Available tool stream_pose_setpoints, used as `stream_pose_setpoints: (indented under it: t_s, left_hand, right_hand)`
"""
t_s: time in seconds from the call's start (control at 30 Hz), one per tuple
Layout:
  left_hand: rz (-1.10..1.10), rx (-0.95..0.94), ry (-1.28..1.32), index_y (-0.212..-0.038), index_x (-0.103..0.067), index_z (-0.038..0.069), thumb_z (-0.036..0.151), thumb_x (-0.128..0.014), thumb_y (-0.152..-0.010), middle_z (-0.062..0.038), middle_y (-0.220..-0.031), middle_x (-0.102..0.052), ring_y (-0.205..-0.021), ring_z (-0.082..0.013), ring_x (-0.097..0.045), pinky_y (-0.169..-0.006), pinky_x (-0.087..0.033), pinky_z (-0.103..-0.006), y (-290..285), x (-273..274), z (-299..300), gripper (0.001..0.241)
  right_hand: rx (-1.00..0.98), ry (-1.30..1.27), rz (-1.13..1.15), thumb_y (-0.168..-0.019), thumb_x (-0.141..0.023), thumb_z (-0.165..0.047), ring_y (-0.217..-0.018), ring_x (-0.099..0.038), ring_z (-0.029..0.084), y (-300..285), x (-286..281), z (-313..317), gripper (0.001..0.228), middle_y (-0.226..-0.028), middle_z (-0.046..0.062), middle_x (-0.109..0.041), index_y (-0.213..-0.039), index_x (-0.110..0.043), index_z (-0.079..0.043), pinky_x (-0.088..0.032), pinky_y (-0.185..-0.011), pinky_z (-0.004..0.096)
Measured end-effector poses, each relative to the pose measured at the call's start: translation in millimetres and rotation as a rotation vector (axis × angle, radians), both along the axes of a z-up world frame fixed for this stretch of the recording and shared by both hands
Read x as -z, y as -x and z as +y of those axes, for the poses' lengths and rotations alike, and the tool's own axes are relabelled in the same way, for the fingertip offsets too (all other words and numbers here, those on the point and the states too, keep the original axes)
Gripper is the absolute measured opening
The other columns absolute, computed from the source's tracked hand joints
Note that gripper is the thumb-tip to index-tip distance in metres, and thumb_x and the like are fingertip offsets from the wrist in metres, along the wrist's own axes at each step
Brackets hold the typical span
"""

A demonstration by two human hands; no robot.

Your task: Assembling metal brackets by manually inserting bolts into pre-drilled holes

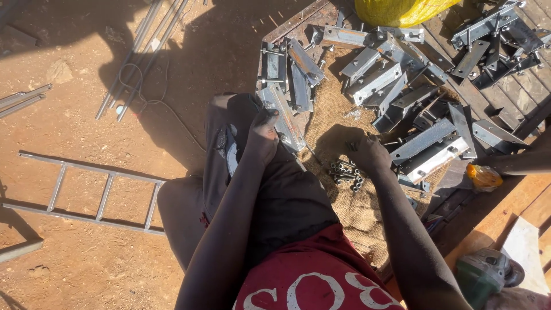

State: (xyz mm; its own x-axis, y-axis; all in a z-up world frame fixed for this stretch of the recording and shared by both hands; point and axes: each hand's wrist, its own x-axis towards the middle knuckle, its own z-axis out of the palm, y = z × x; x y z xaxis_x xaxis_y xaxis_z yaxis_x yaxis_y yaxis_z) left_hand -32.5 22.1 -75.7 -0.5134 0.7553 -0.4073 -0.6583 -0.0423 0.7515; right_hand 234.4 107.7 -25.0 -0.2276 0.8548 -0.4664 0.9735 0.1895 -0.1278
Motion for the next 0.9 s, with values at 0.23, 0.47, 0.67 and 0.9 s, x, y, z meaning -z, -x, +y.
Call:
stream_pose_setpoints:
  t_s: [0.23,0.47,0.67,0.9]
  left_hand:
    - [0.02,-0.012,-0.006,-0.116,-0.063,0.002,0.017,-0.076,-0.093,-0.022,-0.145,-0.039,-0.145,-0.0346,-0.027,-0.114,-0.024,-0.0636,0.2,36.5,7.5,0.03]
    - [-0.065,0.032,0.032,-0.153,-0.035,0.004,0.031,-0.075,-0.095,-0.024,-0.167,-0.015,-0.155,-0.0444,-0.004,-0.117,-0.017,-0.0681,-1.1,-19.2,2.1,0.076]
    - [-0.076,-0.001,0.023,-0.159,-0.024,0.002,0.039,-0.075,-0.092,-0.027,-0.169,-0.002,-0.153,-0.0478,0.003,-0.12,-0.007,-0.0676,-15.7,-120.8,-18.1,0.092]
    - [-0.189,-0.067,0.076,-0.161,-0.017,0.008,0.04,-0.077,-0.09,-0.031,-0.069,-0.056,-0.049,-0.0393,-0.059,-0.067,-0.06,-0.0489,6.9,-8.6,2.0,0.098]
  right_hand:
    - [-0.046,0.041,0.181,-0.086,-0.072,-0.043,-0.109,-0.07,0.048,-10.4,27.0,25.6,0.059,-0.109,0.029,-0.072,-0.118,-0.068,0.006,-0.056,-0.088,0.06]
    - [0.252,0.37,1.096,-0.09,-0.074,-0.015,-0.094,-0.067,0.022,34.7,-9.0,10.5,0.047,-0.108,0.018,-0.069,-0.131,-0.061,0.003,-0.054,-0.071,0.031]
    - [0.302,0.614,1.51,-0.094,-0.071,-0.007,-0.091,-0.075,0.022,81.1,-47.2,-4.2,0.028,-0.104,0.014,-0.072,-0.121,-0.064,-0.001,-0.058,-0.064,0.023]
    - [0.042,0.504,1.445,-0.098,-0.074,-0.014,-0.092,-0.064,0.014,97.2,-39.0,-15.7,0.014,-0.098,0.007,-0.062,-0.106,-0.067,-0.006,-0.049,-0.063,0.022]
